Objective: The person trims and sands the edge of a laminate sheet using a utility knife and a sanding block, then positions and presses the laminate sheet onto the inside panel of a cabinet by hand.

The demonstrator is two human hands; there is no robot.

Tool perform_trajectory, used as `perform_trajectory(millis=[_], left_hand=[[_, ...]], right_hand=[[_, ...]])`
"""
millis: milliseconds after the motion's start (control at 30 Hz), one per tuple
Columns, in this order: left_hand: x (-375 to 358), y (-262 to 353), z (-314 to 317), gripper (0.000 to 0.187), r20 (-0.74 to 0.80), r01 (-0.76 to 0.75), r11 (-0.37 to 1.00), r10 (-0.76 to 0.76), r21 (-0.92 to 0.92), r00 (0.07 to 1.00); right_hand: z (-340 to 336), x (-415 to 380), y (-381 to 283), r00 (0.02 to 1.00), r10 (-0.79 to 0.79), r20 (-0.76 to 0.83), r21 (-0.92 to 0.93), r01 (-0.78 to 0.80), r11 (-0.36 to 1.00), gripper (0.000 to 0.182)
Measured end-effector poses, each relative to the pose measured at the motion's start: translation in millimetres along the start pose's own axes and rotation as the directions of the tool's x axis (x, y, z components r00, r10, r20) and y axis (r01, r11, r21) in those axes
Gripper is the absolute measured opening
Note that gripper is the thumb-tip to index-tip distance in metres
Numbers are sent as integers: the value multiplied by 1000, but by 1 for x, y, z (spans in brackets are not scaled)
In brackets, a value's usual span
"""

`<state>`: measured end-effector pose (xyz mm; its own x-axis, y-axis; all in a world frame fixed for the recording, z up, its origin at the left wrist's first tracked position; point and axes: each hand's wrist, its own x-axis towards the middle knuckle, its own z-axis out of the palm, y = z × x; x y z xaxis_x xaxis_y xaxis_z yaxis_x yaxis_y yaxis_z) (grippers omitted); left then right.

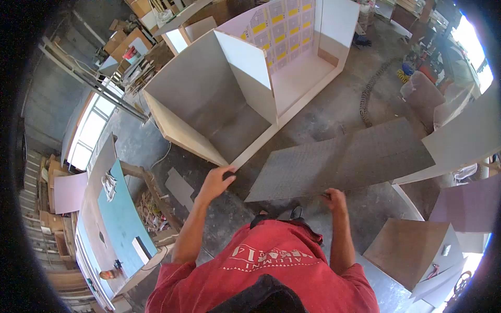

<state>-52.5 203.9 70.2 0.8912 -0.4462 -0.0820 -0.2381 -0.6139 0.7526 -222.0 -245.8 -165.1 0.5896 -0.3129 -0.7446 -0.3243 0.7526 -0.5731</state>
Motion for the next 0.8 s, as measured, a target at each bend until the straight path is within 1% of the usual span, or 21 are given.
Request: perform_trajectory(millis=[33, 67, 100, 167, 200, 233, 267, 300, 333, 367, 400, 433, 500, 533, 600, 633, 700, 733, 800], left_hand=[[14, 22, 10, 42, -22, -39, 997, 38, -60, 999], [29, 39, 23, 46, -5, -129, 982, 130, -137, 992], [43, 56, 38, 50, 3, -216, 953, 222, -214, 975], [64, 102, 64, 71, 127, -306, 927, 338, -217, 933], [69, 124, 81, 81, 165, -367, 894, 414, -256, 895], [74, 143, 98, 91, 199, -421, 857, 487, -298, 850], [77, 158, 122, 97, 184, -497, 798, 575, -341, 797], [76, 170, 141, 102, 164, -565, 731, 656, -383, 737], [68, 183, 150, 102, 159, -554, 737, 645, -388, 747], [57, 199, 156, 100, 164, -512, 805, 572, -302, 803], [51, 204, 159, 99, 165, -458, 863, 494, -212, 854], [51, 199, 160, 99, 165, -442, 870, 479, -218, 862], [54, 183, 159, 93, 106, -361, 929, 369, -86, 924], [56, 172, 155, 93, 105, -350, 933, 358, -85, 928], [54, 147, 138, 90, -74, -386, 915, 379, -121, 922], [51, 141, 124, 90, -78, -373, 920, 365, -121, 928], [48, 128, 93, 89, -186, -381, 915, 354, -136, 916], [46, 125, 74, 89, -202, -375, 917, 345, -136, 917], [42, 117, 39, 76, -311, -363, 911, 294, -194, 904]], right_hand=[[30, -25, 9, 994, -96, 51, -19, 97, 995, 17], [56, -47, 18, 976, -191, 106, -31, 195, 980, 17], [77, -64, 31, 977, -183, 107, -42, 189, 981, 17], [102, -89, 55, 934, -327, 143, 26, 327, 945, 23], [98, -86, 71, 936, -319, 148, 16, 320, 947, 23], [91, -78, 93, 905, -340, 256, -72, 369, 927, 28], [86, -73, 108, 865, -346, 364, -152, 421, 894, 35], [86, -76, 115, 869, -333, 367, -164, 413, 896, 35], [87, -81, 123, 820, -313, 480, -263, 475, 840, 41], [88, -87, 130, 758, -288, 585, -337, 551, 764, 47], [96, -92, 133, 716, -254, 651, -387, 600, 700, 48], [106, -95, 137, 686, -215, 695, -423, 632, 649, 50], [128, -100, 138, 658, -164, 735, -473, 671, 571, 52], [141, -98, 138, 647, -154, 747, -483, 688, 542, 53], [163, -96, 137, 628, -142, 765, -497, 716, 490, 56], [176, -95, 136, 617, -136, 775, -501, 731, 463, 57], [204, -90, 134, 584, -139, 800, -491, 770, 408, 59], [218, -89, 132, 565, -141, 813, -483, 790, 379, 61], [249, -85, 129, 518, -151, 842, -455, 832, 317, 63]])
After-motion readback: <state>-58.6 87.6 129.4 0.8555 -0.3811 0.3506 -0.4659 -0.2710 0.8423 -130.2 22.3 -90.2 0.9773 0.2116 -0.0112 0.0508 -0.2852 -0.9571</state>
